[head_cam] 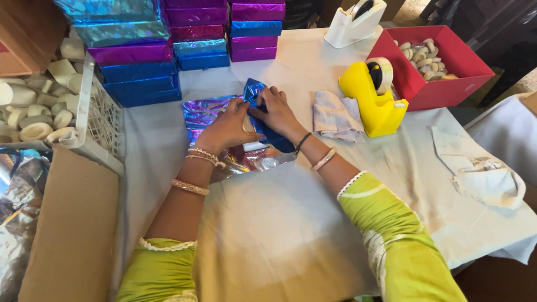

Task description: The person places small white objects into a small white box, closes the box, and then wraps it in shiny blue foil paper. They use a yellow tape dispenser to secure the wrapping paper around the box.

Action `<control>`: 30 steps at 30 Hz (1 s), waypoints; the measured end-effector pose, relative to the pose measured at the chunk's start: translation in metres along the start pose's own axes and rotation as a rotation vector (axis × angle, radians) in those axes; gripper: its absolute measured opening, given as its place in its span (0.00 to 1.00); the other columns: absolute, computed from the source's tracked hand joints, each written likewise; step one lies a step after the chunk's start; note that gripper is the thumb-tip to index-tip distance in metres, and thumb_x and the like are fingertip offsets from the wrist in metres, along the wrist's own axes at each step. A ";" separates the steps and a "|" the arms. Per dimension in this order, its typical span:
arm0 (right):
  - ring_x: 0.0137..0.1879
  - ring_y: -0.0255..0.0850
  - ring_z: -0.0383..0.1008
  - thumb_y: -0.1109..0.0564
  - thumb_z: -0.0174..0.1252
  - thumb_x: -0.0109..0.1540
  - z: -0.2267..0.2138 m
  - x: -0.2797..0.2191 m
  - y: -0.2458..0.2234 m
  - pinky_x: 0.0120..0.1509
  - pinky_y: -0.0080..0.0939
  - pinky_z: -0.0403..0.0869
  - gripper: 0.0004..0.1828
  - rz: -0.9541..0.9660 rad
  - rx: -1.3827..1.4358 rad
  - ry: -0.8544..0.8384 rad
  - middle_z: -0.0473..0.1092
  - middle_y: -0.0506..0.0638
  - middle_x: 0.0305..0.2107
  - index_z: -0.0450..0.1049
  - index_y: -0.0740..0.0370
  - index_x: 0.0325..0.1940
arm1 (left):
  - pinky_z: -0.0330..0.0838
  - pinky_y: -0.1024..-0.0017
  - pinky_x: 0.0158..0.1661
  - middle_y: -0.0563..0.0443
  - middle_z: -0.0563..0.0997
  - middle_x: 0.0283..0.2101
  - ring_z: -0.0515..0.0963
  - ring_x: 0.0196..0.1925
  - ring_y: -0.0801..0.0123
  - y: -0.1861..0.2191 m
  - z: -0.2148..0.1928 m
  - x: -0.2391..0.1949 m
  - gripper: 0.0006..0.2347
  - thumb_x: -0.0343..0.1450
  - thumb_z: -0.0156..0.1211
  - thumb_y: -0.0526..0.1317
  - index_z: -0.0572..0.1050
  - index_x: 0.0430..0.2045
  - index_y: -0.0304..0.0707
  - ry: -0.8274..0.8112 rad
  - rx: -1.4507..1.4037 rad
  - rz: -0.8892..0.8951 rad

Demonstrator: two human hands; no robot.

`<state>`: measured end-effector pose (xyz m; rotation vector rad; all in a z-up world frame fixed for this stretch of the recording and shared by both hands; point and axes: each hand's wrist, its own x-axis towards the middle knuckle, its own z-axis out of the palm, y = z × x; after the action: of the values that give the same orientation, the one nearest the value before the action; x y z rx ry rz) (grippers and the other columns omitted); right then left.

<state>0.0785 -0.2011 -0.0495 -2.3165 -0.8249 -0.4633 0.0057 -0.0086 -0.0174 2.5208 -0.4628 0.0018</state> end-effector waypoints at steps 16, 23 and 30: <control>0.46 0.33 0.76 0.63 0.63 0.63 -0.064 0.002 -0.047 0.47 0.34 0.77 0.08 -0.129 0.452 -0.235 0.75 0.49 0.41 0.79 0.59 0.46 | 0.59 0.58 0.68 0.35 0.55 0.72 0.61 0.72 0.42 0.007 -0.008 -0.003 0.46 0.57 0.74 0.58 0.60 0.67 0.32 -0.008 -0.059 -0.004; 0.46 0.46 0.75 0.58 0.70 0.56 -0.052 -0.002 -0.041 0.51 0.44 0.75 0.07 -0.349 0.179 -0.161 0.74 0.48 0.34 0.81 0.54 0.38 | 0.59 0.57 0.68 0.35 0.56 0.72 0.61 0.73 0.43 0.002 -0.005 0.000 0.45 0.57 0.75 0.58 0.61 0.66 0.32 0.003 -0.024 0.021; 0.46 0.51 0.75 0.62 0.66 0.57 -0.056 -0.002 -0.044 0.50 0.48 0.74 0.11 -0.320 0.127 -0.173 0.73 0.54 0.36 0.80 0.59 0.44 | 0.60 0.57 0.67 0.37 0.56 0.72 0.63 0.70 0.42 0.008 -0.009 -0.003 0.47 0.56 0.75 0.58 0.58 0.67 0.31 0.011 -0.035 -0.018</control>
<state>0.0422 -0.2127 0.0107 -2.1363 -1.2815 -0.3357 0.0008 -0.0087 -0.0060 2.4894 -0.4322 0.0008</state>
